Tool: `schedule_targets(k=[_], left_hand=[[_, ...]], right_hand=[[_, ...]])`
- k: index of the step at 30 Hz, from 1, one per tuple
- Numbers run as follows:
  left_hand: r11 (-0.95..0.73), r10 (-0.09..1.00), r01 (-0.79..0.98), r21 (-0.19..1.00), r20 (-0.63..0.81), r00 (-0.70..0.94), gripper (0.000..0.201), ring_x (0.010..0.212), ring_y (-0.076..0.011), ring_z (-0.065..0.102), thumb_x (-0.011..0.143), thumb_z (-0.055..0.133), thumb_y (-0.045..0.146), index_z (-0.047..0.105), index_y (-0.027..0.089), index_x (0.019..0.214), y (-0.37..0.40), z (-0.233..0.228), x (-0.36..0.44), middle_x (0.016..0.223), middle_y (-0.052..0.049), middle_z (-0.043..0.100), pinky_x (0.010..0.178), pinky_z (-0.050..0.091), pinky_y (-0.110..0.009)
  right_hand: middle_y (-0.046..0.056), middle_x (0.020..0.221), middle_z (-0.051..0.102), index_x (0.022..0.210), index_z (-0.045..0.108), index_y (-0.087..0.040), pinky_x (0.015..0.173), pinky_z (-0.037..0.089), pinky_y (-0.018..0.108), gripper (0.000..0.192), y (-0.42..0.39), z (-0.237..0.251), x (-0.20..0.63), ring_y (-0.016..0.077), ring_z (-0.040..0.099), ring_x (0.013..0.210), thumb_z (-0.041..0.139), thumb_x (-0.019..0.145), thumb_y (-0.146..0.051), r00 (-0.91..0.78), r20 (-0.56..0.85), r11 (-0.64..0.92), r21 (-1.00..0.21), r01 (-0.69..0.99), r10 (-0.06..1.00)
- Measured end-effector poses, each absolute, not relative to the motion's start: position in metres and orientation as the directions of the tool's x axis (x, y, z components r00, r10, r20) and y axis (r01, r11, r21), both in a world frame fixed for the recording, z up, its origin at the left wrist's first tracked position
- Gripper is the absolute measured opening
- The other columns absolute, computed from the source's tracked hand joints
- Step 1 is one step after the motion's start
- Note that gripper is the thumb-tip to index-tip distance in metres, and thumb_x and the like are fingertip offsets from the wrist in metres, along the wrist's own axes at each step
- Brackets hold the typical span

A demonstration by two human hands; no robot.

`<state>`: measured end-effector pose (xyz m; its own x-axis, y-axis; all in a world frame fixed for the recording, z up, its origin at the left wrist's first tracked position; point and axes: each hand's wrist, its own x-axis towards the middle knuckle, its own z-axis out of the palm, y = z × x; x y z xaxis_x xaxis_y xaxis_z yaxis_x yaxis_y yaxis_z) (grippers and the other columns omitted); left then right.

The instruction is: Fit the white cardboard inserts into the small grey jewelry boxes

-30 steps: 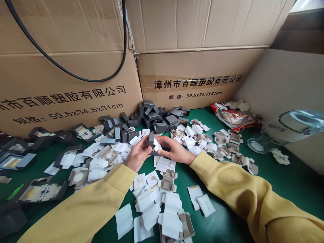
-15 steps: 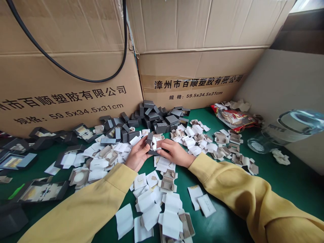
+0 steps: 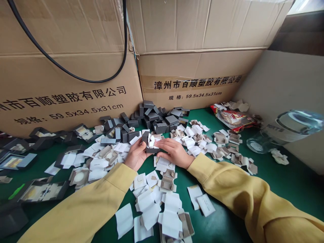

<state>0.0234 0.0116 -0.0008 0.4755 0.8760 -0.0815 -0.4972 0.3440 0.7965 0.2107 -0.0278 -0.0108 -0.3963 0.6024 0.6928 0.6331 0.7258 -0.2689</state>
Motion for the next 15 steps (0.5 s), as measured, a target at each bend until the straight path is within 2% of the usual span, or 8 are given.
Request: schedule_targets(k=[4, 10, 15], left_hand=[[0.367, 0.861, -0.505, 0.781, -0.081, 0.502, 0.03, 0.098, -0.0216, 0.061, 0.077, 0.065, 0.029, 0.061, 0.015, 0.104, 0.0111, 0.0013, 0.0232, 0.105, -0.009, 0.066, 0.082, 0.052, -0.036], [0.361, 0.851, -0.497, 0.789, -0.061, 0.521, 0.035, 0.104, -0.0275, 0.059, 0.076, 0.066, 0.031, 0.06, 0.015, 0.106, 0.0118, 0.0007, 0.0224, 0.103, -0.01, 0.066, 0.089, 0.049, -0.045], [0.363, 0.837, -0.43, 0.827, -0.087, 0.541, 0.035, 0.102, -0.0242, 0.059, 0.076, 0.065, 0.029, 0.06, 0.017, 0.109, 0.0124, -0.0012, 0.0206, 0.107, -0.009, 0.064, 0.081, 0.053, -0.038]], right_hand=[[0.009, 0.104, 0.067, 0.113, 0.058, -0.018, 0.088, 0.05, 0.039, 0.033, -0.0292, -0.0103, 0.2106, 0.0222, 0.059, 0.102, 0.053, 0.088, -0.039, -0.373, 0.725, 0.724, -0.248, 0.644, 0.58], [0.009, 0.1, 0.066, 0.108, 0.059, -0.017, 0.085, 0.05, 0.039, 0.028, -0.03, -0.0058, 0.2102, 0.0217, 0.057, 0.097, 0.051, 0.089, -0.036, -0.383, 0.719, 0.736, -0.26, 0.625, 0.58], [0.011, 0.111, 0.06, 0.115, 0.054, -0.018, 0.086, 0.048, 0.039, 0.036, -0.0306, -0.0055, 0.211, 0.021, 0.051, 0.097, 0.049, 0.089, -0.042, -0.473, 0.628, 0.76, -0.32, 0.566, 0.617]])
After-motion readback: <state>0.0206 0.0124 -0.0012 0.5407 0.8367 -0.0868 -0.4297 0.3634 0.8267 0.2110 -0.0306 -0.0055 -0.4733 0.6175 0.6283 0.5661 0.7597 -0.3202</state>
